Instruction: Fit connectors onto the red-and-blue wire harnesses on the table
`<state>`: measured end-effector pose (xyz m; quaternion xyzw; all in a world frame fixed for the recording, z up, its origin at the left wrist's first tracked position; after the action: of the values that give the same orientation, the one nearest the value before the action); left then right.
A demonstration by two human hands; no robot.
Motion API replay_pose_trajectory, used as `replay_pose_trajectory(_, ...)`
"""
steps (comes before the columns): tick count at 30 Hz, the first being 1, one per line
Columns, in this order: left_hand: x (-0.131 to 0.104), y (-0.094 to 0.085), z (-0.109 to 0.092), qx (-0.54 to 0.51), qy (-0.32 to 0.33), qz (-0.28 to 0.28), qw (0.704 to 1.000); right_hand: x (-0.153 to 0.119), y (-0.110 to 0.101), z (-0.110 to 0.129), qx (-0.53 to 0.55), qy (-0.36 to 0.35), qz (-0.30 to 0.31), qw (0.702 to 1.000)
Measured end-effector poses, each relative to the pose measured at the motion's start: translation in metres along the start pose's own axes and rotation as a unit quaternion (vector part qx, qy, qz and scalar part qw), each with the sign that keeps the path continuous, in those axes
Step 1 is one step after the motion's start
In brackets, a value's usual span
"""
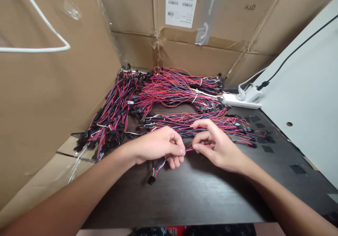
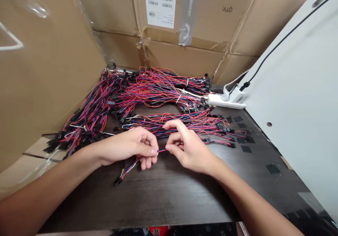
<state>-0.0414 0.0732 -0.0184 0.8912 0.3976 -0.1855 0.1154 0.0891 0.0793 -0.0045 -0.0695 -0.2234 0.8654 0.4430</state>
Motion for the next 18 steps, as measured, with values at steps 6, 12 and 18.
replay_pose_trajectory(6, 0.002, 0.001, 0.0, 0.029, 0.002, -0.02, 0.999, 0.0, 0.003, 0.0, -0.018, -0.009, 0.03, 0.999)
replay_pose_trajectory(12, -0.001, -0.001, 0.002, 0.11, -0.001, -0.023, 0.994, 0.001, 0.005, -0.003, -0.066, -0.006, 0.032, 0.997)
replay_pose_trajectory(18, 0.001, 0.0, 0.006, 0.129, 0.0, -0.021, 0.991, 0.002, 0.0, 0.008, -0.08, -0.044, 0.006, 0.996)
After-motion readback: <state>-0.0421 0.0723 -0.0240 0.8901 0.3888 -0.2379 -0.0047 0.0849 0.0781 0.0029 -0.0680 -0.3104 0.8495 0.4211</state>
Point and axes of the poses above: each hand's wrist, its own x-axis towards the middle knuckle, its own y-axis out of the palm, z = x × y, the point moved 6 cm from there along x, towards the middle knuckle, and after that the axes turned 5 degrees about y, right-handed, at the moved point
